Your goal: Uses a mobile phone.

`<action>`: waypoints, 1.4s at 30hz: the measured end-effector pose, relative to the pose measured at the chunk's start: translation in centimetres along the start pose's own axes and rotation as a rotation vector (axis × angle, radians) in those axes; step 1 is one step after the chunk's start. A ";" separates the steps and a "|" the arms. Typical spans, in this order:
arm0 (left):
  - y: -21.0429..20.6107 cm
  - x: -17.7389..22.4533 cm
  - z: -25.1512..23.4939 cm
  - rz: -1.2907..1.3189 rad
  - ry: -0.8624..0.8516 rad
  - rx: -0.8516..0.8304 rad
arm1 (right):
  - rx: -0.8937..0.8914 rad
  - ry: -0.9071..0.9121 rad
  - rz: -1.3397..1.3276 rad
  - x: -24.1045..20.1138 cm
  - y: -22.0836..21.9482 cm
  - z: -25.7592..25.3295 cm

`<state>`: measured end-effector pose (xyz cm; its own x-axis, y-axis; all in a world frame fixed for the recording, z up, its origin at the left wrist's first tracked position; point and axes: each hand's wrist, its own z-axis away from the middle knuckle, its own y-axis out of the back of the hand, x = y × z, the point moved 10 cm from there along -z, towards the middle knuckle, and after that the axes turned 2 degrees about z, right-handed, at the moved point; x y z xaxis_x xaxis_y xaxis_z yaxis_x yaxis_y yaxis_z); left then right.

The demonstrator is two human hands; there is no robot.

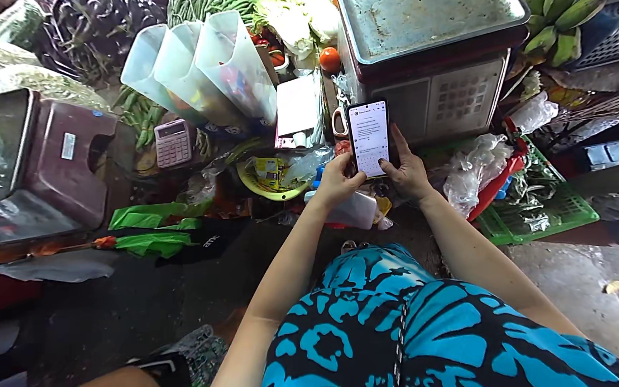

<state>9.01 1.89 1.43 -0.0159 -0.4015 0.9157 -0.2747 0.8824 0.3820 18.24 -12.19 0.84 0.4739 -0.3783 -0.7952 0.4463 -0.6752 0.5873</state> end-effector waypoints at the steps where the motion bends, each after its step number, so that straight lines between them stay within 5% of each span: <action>1: 0.0 0.0 0.0 0.002 -0.002 0.001 | -0.001 0.002 0.000 0.0 0.0 0.0; 42: 0.0 -0.3 -0.4 0.011 -0.011 -0.011 | -0.071 0.039 -0.030 -0.6 0.2 0.2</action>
<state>9.38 2.10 1.17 -0.0295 -0.3947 0.9183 -0.2642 0.8891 0.3737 17.86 -12.17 1.41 0.4880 -0.3333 -0.8067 0.5124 -0.6388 0.5739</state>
